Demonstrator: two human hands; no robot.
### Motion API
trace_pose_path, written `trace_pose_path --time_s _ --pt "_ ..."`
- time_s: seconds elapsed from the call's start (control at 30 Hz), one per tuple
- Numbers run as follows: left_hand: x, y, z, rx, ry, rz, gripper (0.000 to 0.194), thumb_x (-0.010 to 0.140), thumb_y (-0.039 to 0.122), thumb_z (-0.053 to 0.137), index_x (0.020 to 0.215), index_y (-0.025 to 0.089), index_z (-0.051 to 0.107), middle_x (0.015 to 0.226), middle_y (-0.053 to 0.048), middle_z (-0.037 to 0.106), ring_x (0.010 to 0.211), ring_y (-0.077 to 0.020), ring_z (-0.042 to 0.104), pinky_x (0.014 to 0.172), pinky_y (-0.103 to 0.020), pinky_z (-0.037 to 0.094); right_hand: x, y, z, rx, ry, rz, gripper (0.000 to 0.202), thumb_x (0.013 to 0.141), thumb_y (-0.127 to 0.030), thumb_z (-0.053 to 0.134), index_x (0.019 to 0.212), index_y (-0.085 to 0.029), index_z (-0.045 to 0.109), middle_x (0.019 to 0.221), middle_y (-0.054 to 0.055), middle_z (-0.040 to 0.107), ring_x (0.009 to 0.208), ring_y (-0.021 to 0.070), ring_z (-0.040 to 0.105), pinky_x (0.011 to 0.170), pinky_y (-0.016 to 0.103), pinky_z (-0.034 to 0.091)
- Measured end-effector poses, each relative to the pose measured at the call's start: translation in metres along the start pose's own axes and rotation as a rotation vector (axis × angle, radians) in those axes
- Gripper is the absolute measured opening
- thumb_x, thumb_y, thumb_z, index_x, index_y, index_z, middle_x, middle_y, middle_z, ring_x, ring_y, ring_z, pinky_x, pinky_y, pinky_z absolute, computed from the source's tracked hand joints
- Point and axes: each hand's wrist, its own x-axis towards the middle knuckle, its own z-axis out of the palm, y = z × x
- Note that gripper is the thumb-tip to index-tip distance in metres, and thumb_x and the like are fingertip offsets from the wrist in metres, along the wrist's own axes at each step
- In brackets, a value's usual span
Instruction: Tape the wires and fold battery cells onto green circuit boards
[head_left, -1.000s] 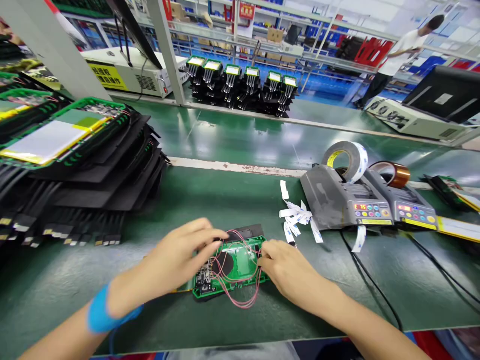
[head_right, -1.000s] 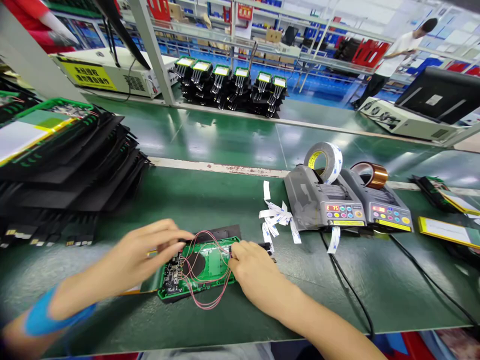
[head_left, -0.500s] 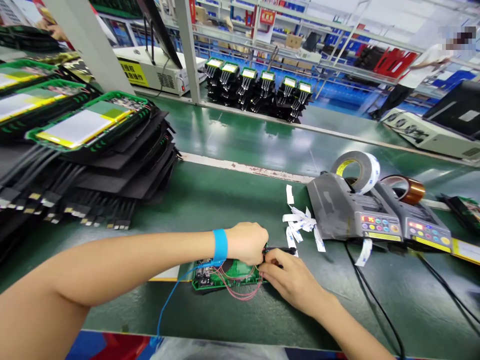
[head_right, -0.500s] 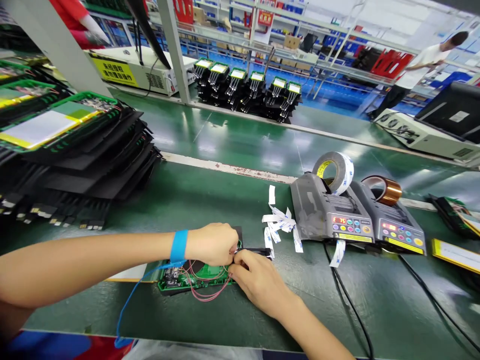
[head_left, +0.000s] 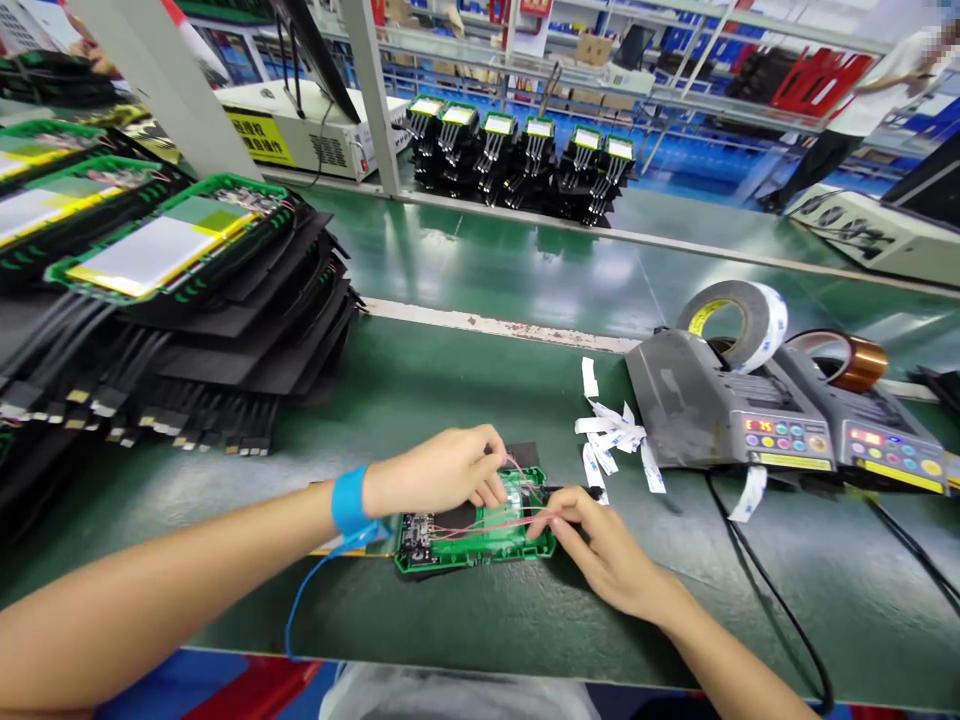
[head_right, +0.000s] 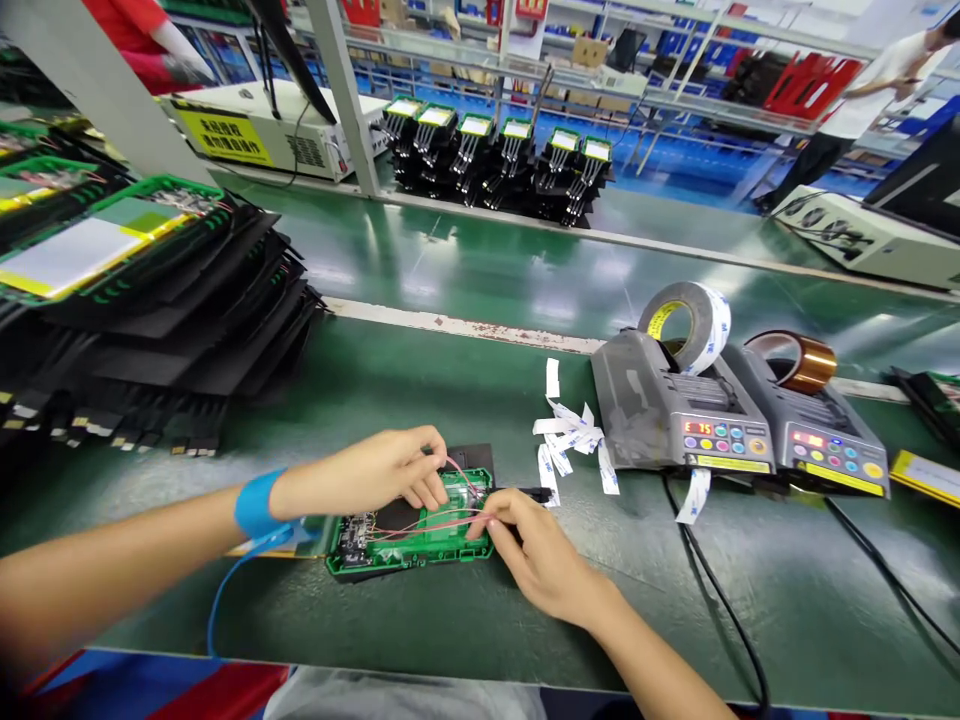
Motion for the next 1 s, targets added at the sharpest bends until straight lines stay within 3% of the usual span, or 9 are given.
trace_pose_path --time_s 0.07,0.17,0.23,0.37,0.47,0.6,0.73,0.87,1.0 --pt "-0.005 -0.008 0.013 -0.101 -0.016 0.024 0.019 0.099 0.034 0.019 0.093 0.022 0.031 0.091 -0.010 0.071 0.079 -0.0140 0.070 0.070 -0.027 0.054 0.001 -0.001 -0.001 0.028 -0.007 0.032 0.010 0.101 -0.023 0.036 0.109 -0.023 0.042 0.093 0.001 0.068 0.082 0.0127 0.061 0.077 0.029 0.046" --pt "-0.022 -0.018 0.021 -0.131 -0.019 0.047 0.024 0.099 0.041 0.019 0.097 0.022 0.033 0.069 0.002 0.064 0.057 -0.0113 0.062 0.055 -0.023 0.048 0.004 -0.004 -0.002 0.001 -0.005 0.059 0.014 0.099 -0.022 0.040 0.113 -0.022 0.039 0.087 0.000 0.069 0.078 0.0125 0.060 0.075 0.028 0.045" --pt "-0.037 -0.026 0.021 0.001 0.079 0.088 0.024 0.099 0.040 0.027 0.111 0.022 0.037 0.065 0.007 0.057 0.055 -0.0103 0.055 0.052 -0.021 0.044 0.007 -0.005 -0.003 -0.046 -0.009 0.062 0.009 0.096 -0.021 0.045 0.105 -0.022 0.048 0.087 0.000 0.067 0.078 0.0121 0.060 0.072 0.026 0.046" --pt "-0.065 -0.051 0.021 0.310 0.219 0.218 0.044 0.098 0.026 0.034 0.139 0.030 0.021 0.088 0.004 0.065 0.078 -0.0111 0.063 0.072 -0.022 0.050 0.012 -0.006 -0.006 -0.164 -0.010 -0.014 0.009 0.092 -0.019 0.055 0.089 -0.021 0.064 0.081 0.001 0.064 0.075 0.0122 0.057 0.067 0.023 0.045" --pt "-0.076 -0.067 0.023 0.561 0.209 0.339 0.038 0.097 0.017 0.034 0.132 0.031 0.039 0.109 0.001 0.067 0.095 -0.0136 0.065 0.082 -0.023 0.051 0.017 -0.007 -0.011 -0.203 -0.066 -0.139 0.014 0.092 -0.015 0.054 0.093 -0.019 0.067 0.082 0.001 0.068 0.076 0.0135 0.056 0.071 0.026 0.046" --pt "-0.076 -0.070 0.032 0.850 0.212 0.497 0.047 0.089 0.002 0.031 0.124 0.023 0.053 0.112 -0.003 0.066 0.100 -0.0180 0.063 0.089 -0.028 0.051 0.020 -0.012 -0.026 -0.301 -0.251 -0.275 0.020 0.093 -0.015 0.050 0.105 -0.017 0.066 0.096 0.004 0.069 0.084 0.0153 0.055 0.081 0.032 0.046" --pt "-0.068 -0.061 0.044 0.913 0.231 0.380 0.047 0.084 -0.002 0.034 0.115 0.021 0.061 0.103 -0.005 0.065 0.093 -0.0184 0.062 0.084 -0.029 0.052 0.021 -0.011 -0.037 -0.449 -0.384 -0.338 0.025 0.092 -0.031 0.057 0.110 -0.016 0.065 0.105 0.007 0.062 0.090 0.0175 0.052 0.079 0.032 0.047" --pt "-0.059 -0.052 0.047 0.873 0.129 0.268 0.047 0.081 -0.004 0.033 0.102 0.022 0.066 0.093 -0.003 0.062 0.083 -0.0157 0.060 0.076 -0.026 0.051 0.025 -0.004 -0.039 -0.517 -0.396 -0.424 0.023 0.093 -0.033 0.056 0.104 -0.017 0.066 0.105 0.007 0.061 0.089 0.0163 0.052 0.077 0.031 0.046" --pt "-0.056 -0.052 0.041 0.890 0.100 0.306 0.059 0.072 -0.009 0.031 0.113 0.021 0.061 0.099 -0.004 0.062 0.092 -0.0179 0.060 0.085 -0.031 0.051 0.030 -0.002 -0.038 -0.584 -0.408 -0.474 0.019 0.092 -0.033 0.055 0.094 -0.017 0.065 0.108 0.005 0.062 0.084 0.0157 0.051 0.073 0.030 0.045"
